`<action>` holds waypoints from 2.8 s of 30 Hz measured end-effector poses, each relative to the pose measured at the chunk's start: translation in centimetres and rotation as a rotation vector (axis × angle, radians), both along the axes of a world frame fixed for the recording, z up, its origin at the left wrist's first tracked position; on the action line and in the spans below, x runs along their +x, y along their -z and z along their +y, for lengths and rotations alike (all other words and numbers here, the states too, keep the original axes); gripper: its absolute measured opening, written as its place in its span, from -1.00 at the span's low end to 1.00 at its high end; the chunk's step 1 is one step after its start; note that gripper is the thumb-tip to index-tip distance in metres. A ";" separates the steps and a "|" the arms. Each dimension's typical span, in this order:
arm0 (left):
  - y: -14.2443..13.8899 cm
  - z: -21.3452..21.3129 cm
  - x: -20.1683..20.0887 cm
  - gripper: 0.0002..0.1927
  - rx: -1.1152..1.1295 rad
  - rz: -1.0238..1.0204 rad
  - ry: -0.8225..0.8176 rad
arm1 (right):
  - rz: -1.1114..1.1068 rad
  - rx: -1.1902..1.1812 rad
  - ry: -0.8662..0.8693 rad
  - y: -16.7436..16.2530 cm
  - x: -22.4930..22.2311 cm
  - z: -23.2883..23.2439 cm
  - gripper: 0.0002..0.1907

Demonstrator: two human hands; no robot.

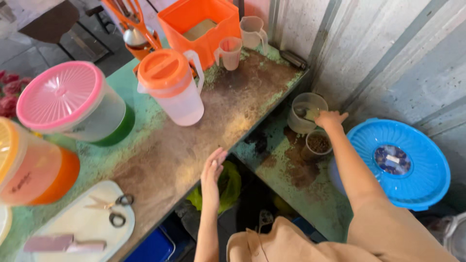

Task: The person scoops dried leaves from a blue container into a clear plastic cup using a metal ladle. They then close the container, move it to a cooler, and stir a boiling pot on a portable stove with the ladle before covering it.

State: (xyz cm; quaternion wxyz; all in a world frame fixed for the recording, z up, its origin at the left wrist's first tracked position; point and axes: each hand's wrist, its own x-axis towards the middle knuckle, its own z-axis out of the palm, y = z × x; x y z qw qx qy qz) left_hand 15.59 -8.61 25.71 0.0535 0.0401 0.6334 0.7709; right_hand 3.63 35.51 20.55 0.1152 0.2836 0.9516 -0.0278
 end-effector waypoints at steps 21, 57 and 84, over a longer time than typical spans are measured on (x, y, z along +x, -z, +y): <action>3.4 10.5 -13.8 -0.59 0.013 0.005 0.652 | 0.795 -0.250 -0.131 1.6 -1.1 -1.4 -0.78; 11.5 17.1 -15.9 -0.58 -0.060 -0.105 0.873 | 1.131 -0.023 -0.352 0.3 9.1 -3.4 -0.46; 8.0 28.4 -2.2 -0.48 -0.168 -0.198 1.364 | 2.485 -0.650 0.943 -1.8 56.3 -13.8 -0.56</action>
